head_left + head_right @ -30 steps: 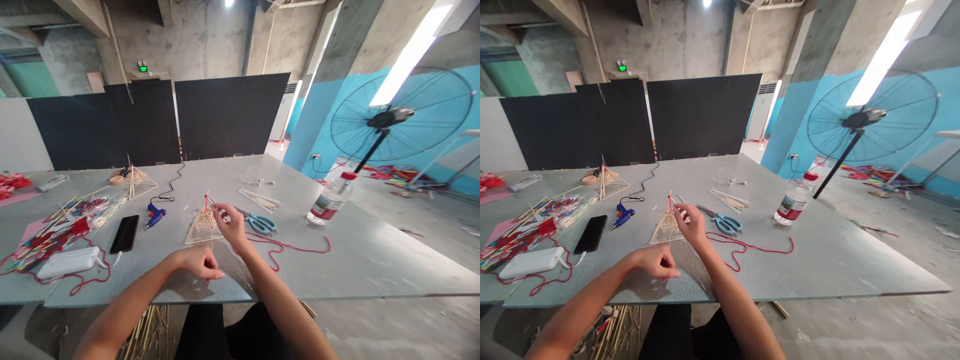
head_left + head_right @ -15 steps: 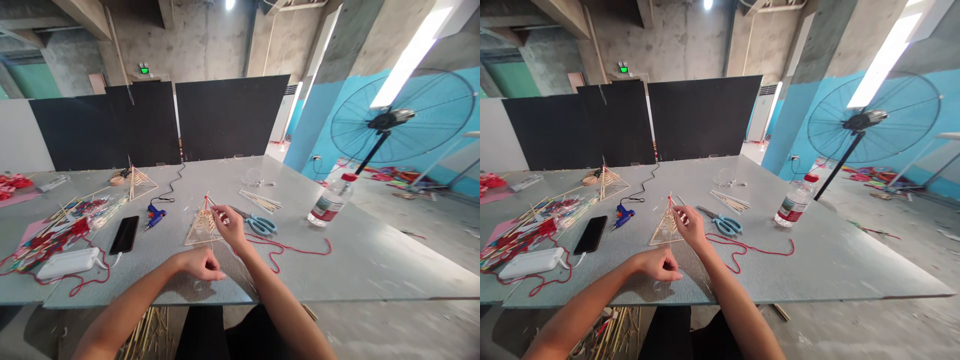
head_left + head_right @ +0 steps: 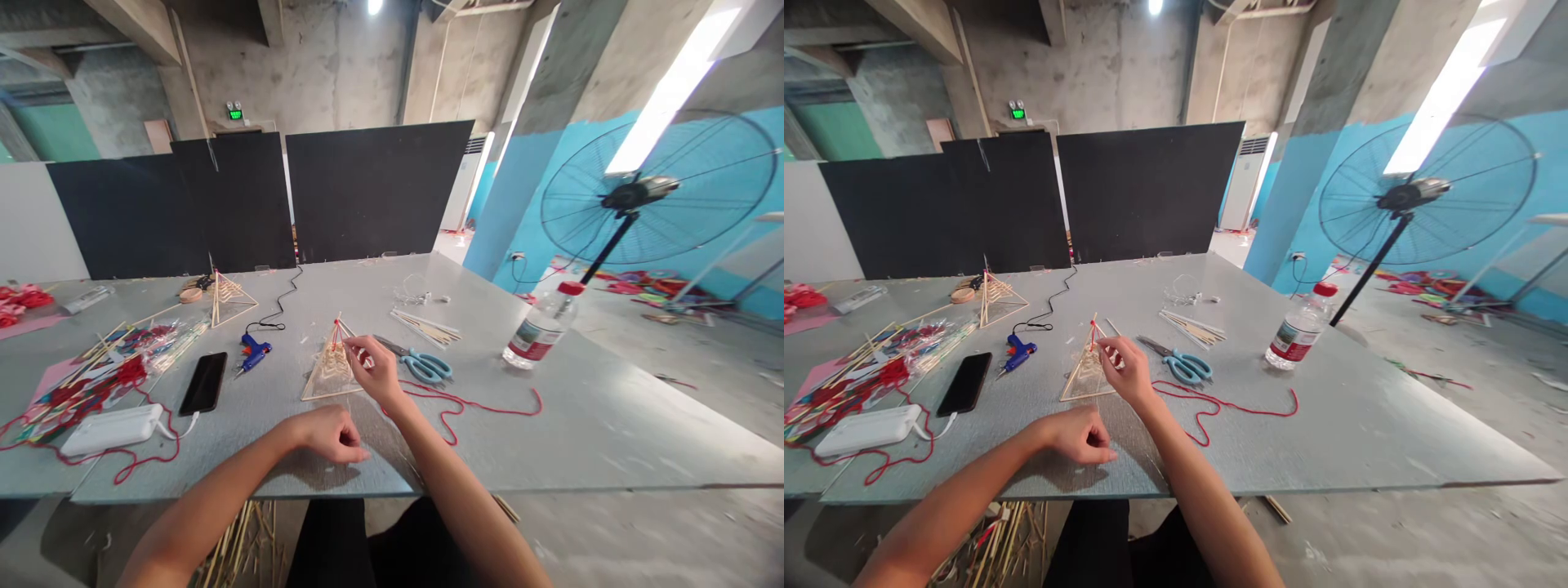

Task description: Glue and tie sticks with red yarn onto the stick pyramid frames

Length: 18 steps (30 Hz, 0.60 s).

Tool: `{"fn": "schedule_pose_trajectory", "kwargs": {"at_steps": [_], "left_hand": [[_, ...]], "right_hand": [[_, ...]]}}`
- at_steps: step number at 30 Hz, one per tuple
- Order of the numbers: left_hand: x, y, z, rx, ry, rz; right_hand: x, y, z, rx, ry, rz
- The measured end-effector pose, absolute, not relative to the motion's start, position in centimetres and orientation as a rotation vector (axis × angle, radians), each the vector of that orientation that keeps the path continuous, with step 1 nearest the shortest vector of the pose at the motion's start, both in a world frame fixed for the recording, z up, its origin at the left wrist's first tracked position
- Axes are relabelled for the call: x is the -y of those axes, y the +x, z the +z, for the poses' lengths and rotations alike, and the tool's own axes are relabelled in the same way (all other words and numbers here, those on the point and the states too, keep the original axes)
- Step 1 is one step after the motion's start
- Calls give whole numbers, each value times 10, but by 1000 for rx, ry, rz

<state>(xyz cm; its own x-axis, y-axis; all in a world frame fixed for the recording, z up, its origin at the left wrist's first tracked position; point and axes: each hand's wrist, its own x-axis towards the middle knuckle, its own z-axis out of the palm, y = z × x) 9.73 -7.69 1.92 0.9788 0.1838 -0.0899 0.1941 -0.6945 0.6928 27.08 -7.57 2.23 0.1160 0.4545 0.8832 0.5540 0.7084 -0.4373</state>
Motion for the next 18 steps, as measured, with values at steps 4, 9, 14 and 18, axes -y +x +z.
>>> {"fn": "schedule_pose_trajectory", "kwargs": {"at_steps": [4, 9, 14, 18], "left_hand": [[79, 98, 17, -288, 2417, -10], [85, 99, 18, -310, 2498, 45], [87, 99, 12, -288, 2489, 143], [83, 100, 6, -293, 2492, 203]], "right_hand": [[74, 274, 17, 1570, -868, -103], [74, 278, 13, 1592, -888, -174], [76, 277, 14, 1560, -880, -172], [78, 276, 14, 1536, -877, -164]]}}
